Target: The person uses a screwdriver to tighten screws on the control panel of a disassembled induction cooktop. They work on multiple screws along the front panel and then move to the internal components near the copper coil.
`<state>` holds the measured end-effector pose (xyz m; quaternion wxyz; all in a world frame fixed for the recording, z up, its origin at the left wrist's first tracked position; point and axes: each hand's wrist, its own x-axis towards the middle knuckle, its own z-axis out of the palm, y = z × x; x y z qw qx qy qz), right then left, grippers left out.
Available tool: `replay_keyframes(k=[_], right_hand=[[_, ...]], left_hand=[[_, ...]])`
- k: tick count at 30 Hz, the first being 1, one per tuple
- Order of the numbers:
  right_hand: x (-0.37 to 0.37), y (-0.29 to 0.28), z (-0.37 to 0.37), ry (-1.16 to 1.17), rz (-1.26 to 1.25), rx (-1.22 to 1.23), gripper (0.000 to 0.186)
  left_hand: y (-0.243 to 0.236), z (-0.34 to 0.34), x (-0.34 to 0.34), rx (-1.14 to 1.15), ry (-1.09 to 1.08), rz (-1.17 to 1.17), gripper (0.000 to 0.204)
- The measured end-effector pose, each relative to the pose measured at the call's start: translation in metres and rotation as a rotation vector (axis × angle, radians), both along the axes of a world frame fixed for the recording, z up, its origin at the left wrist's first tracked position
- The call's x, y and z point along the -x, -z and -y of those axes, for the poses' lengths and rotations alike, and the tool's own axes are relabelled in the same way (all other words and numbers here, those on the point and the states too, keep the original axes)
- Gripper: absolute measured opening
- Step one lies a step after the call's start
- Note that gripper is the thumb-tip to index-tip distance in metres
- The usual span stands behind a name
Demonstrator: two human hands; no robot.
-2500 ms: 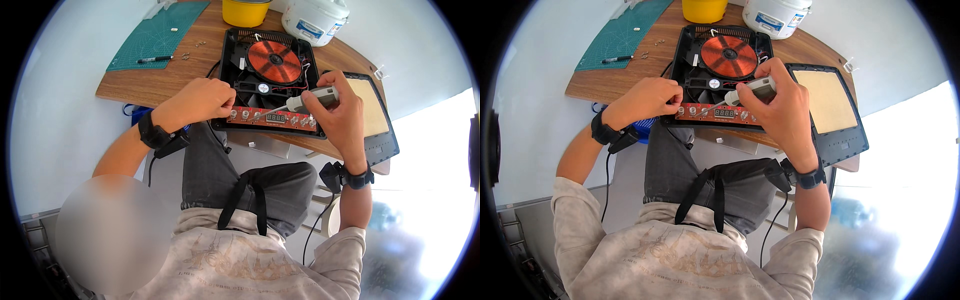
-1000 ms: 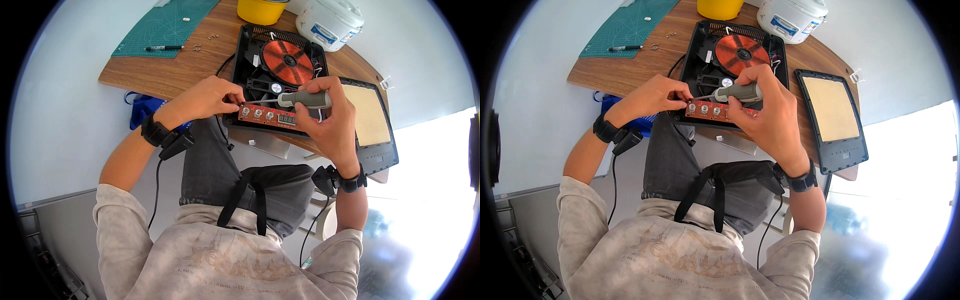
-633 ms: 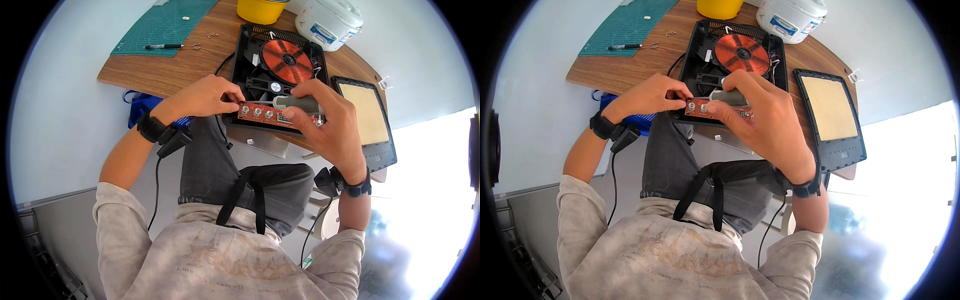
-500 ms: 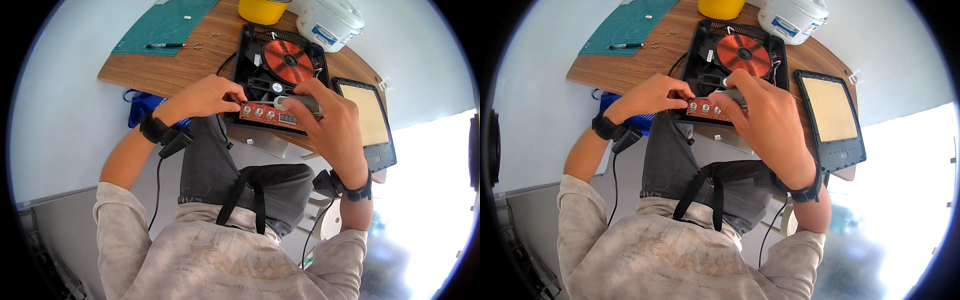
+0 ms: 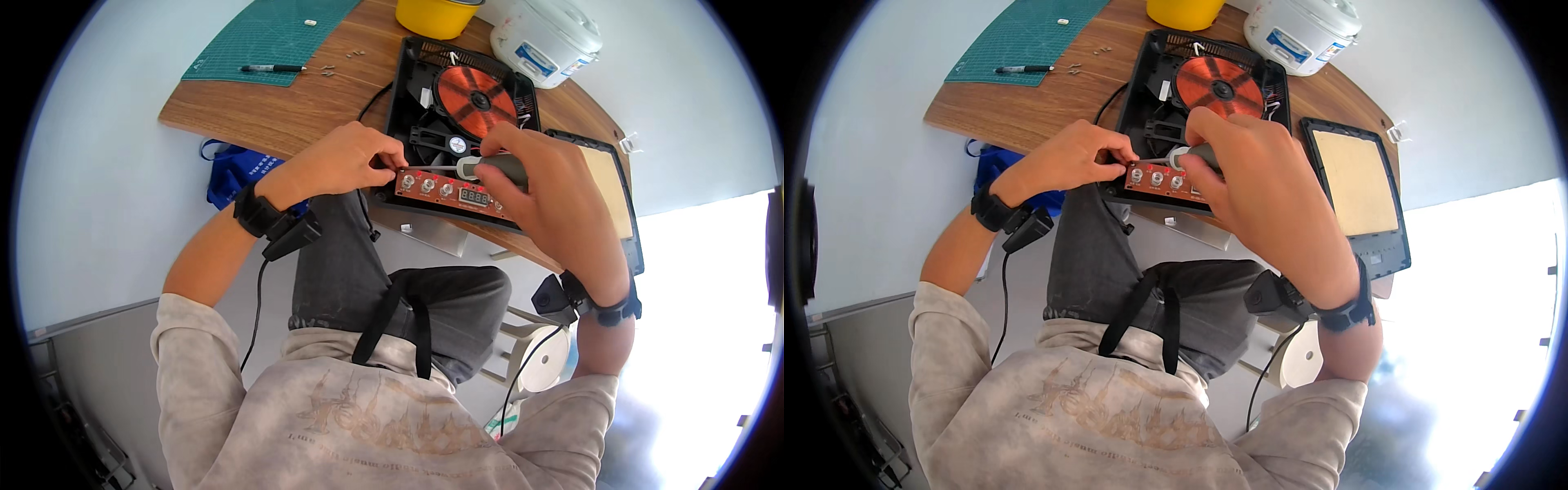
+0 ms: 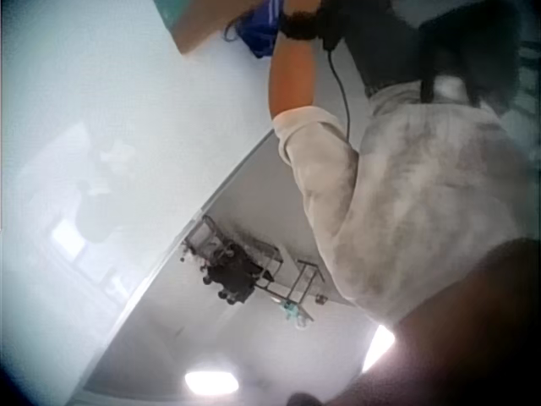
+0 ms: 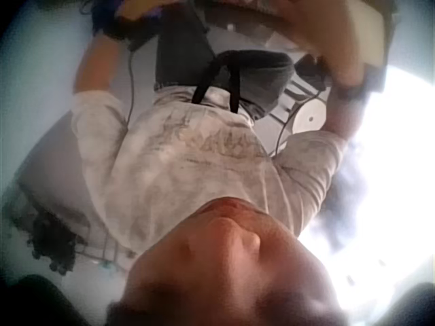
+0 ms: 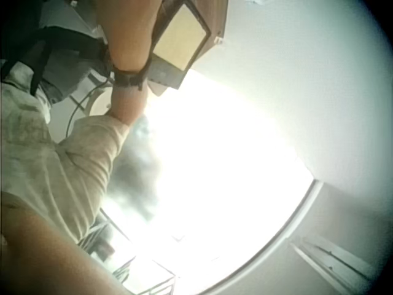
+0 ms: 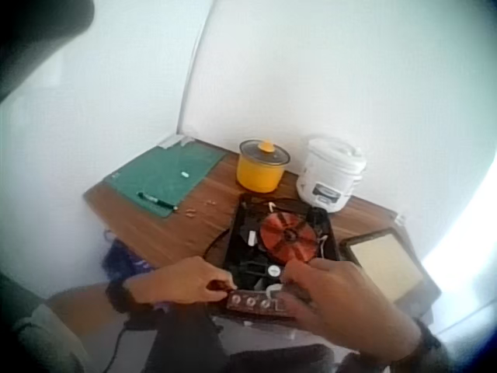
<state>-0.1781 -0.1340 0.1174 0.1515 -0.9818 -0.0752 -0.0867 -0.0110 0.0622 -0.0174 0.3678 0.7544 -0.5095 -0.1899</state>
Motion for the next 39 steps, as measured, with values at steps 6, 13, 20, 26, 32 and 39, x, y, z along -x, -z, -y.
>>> replay_keyframes(k=[6,13,20,26,32,39], right_hand=[[-0.012,-0.004,0.014,0.006,-0.059,-0.028,0.017],[-0.027,-0.011,0.011,-0.014,-0.006,0.12,0.016],[-0.046,-0.017,0.004,-0.157,0.036,0.185,0.015],[-0.053,-0.017,-0.017,-0.245,0.092,0.104,0.02],[-0.059,-0.015,-0.027,-0.351,0.127,0.299,0.027],[-0.05,-0.023,-0.019,-0.363,0.147,0.292,0.028]], left_hand=[[0.0,0.001,0.001,-0.001,-0.005,0.031,0.023],[0.005,-0.001,0.002,0.031,-0.033,0.055,0.021],[0.005,0.001,0.001,0.014,-0.017,0.029,0.023],[0.009,0.0,0.002,0.064,-0.038,0.003,0.021],[0.012,0.001,0.001,0.078,-0.04,-0.002,0.02],[0.008,-0.003,0.002,0.03,-0.018,0.007,0.02]])
